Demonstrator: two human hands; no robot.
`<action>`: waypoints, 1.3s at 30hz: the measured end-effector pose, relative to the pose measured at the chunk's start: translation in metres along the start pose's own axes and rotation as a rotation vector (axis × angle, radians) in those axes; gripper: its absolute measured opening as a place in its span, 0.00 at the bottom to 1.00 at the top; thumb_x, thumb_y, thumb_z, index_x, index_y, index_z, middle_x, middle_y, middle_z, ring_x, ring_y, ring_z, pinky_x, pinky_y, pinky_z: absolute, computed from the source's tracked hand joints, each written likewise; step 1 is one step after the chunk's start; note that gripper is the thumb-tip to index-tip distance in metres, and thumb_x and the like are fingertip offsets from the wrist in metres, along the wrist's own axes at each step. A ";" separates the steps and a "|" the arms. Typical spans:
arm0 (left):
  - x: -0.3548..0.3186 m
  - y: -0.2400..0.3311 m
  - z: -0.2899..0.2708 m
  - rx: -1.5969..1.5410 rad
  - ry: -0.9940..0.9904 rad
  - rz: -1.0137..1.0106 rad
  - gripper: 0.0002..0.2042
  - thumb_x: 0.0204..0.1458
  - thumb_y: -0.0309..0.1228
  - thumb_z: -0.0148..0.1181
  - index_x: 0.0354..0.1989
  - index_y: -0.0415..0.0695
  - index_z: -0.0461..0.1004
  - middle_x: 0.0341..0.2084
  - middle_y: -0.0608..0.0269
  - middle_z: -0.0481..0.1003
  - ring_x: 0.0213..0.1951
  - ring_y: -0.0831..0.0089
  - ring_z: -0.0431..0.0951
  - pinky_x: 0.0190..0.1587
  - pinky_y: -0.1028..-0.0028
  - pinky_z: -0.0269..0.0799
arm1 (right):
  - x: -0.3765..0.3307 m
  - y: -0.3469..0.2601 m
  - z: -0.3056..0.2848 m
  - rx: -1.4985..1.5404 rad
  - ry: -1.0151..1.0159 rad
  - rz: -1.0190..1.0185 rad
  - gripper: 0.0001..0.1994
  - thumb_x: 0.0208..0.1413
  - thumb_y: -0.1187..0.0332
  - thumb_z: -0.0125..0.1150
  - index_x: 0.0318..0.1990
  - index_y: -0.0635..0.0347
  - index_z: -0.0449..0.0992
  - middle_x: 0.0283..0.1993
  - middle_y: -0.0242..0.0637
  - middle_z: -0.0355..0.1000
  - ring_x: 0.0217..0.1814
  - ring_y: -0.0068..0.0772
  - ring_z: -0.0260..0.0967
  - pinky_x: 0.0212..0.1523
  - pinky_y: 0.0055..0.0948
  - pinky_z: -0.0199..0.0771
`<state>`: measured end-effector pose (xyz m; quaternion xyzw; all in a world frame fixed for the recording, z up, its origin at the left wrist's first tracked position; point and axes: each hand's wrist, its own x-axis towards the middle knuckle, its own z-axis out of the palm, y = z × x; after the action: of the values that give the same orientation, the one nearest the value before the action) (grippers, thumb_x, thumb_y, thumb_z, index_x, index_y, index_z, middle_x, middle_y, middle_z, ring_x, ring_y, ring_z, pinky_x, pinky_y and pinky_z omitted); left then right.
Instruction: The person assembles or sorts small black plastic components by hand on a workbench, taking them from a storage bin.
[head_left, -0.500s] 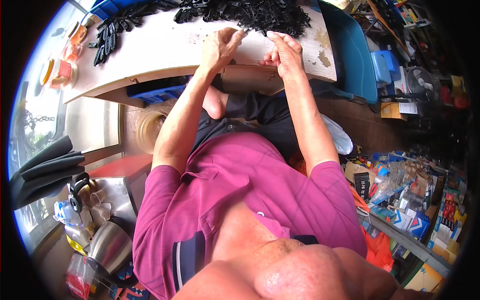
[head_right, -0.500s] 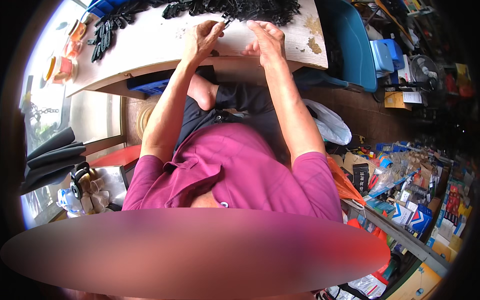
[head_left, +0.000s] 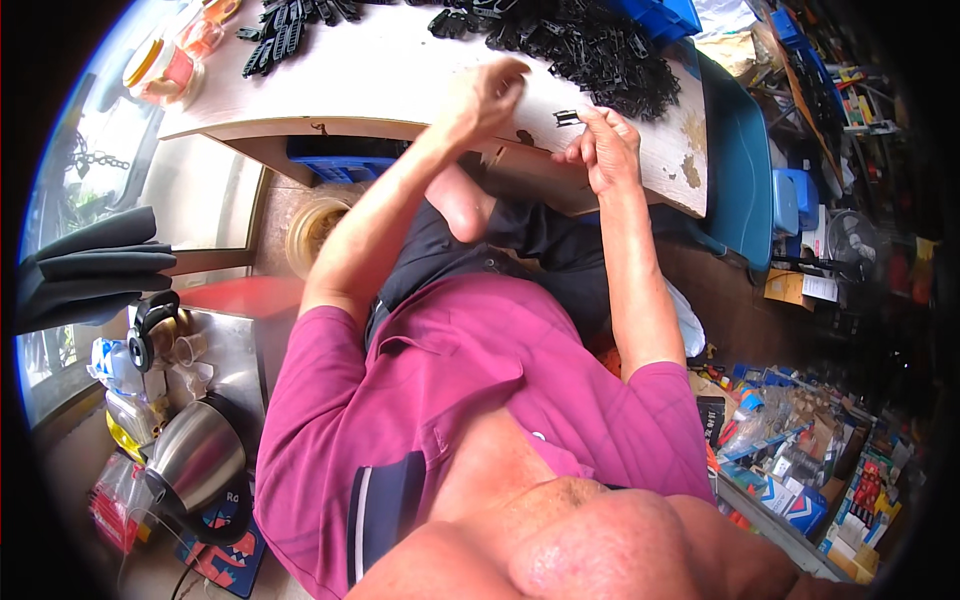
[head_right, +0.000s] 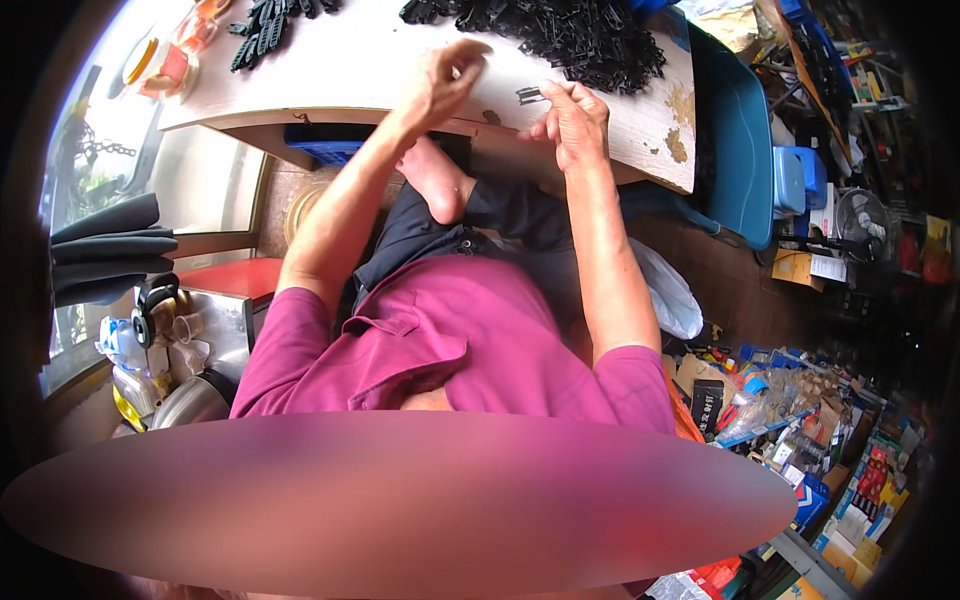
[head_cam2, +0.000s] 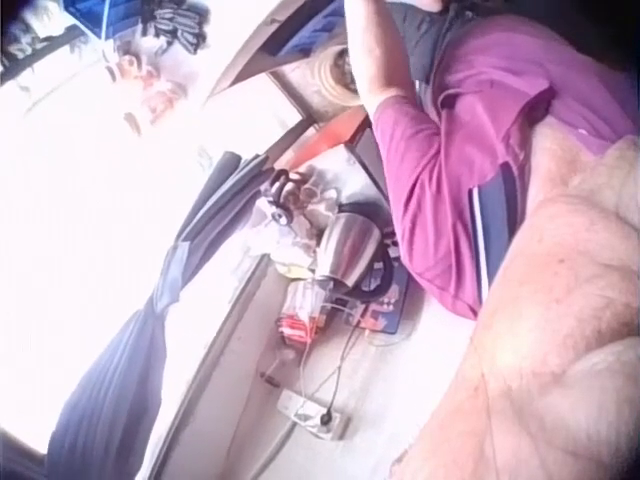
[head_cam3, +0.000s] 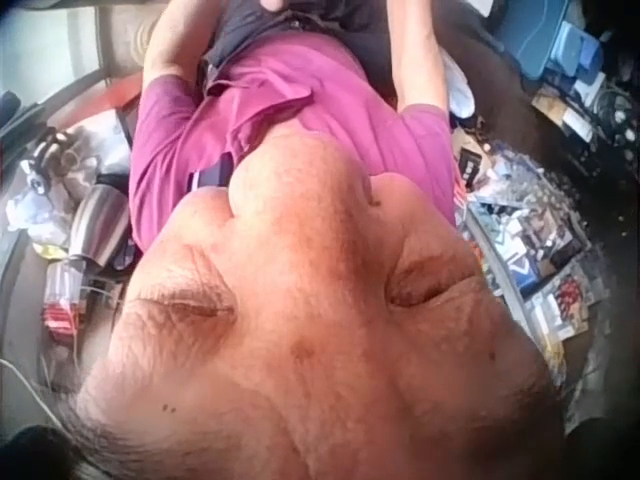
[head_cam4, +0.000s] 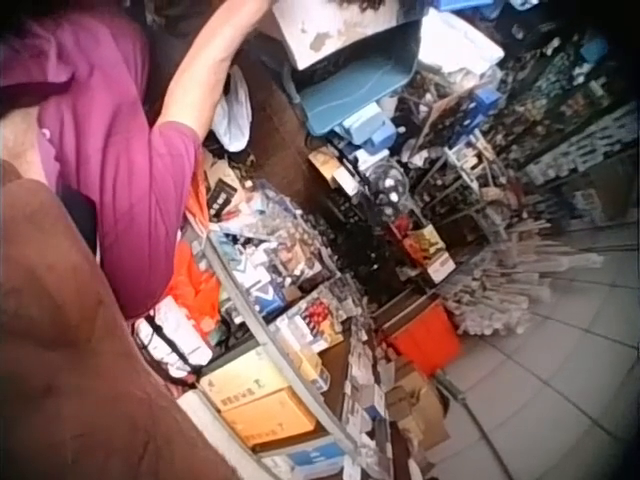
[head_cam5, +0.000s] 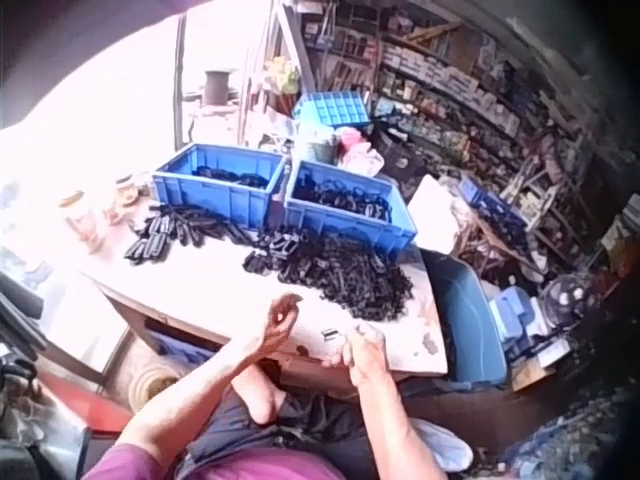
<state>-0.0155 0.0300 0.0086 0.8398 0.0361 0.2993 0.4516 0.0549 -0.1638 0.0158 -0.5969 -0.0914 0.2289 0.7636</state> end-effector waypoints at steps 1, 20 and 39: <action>0.011 -0.020 -0.014 0.205 0.135 0.107 0.11 0.53 0.32 0.57 0.43 0.45 0.77 0.32 0.55 0.80 0.32 0.56 0.79 0.39 0.65 0.76 | -0.005 -0.004 0.008 0.004 0.020 0.018 0.08 0.55 0.69 0.64 0.29 0.61 0.72 0.11 0.29 0.61 0.09 0.23 0.59 0.16 0.31 0.74; 0.101 -0.096 -0.120 0.981 -0.132 0.255 0.11 0.45 0.37 0.62 0.36 0.47 0.73 0.36 0.55 0.73 0.42 0.55 0.74 0.43 0.59 0.70 | -0.002 -0.003 0.007 -0.003 -0.015 0.042 0.09 0.58 0.67 0.61 0.30 0.59 0.69 0.11 0.29 0.61 0.13 0.26 0.68 0.16 0.38 0.80; 0.003 -0.065 -0.091 0.409 0.190 0.059 0.13 0.50 0.28 0.59 0.46 0.46 0.72 0.34 0.59 0.77 0.37 0.58 0.79 0.40 0.63 0.74 | -0.003 -0.001 0.006 -0.038 0.015 0.043 0.08 0.58 0.67 0.59 0.33 0.61 0.70 0.12 0.28 0.61 0.16 0.26 0.68 0.20 0.42 0.81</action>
<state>-0.0478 0.1366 -0.0032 0.8826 0.1137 0.3765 0.2576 0.0496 -0.1599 0.0190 -0.6147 -0.0774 0.2390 0.7477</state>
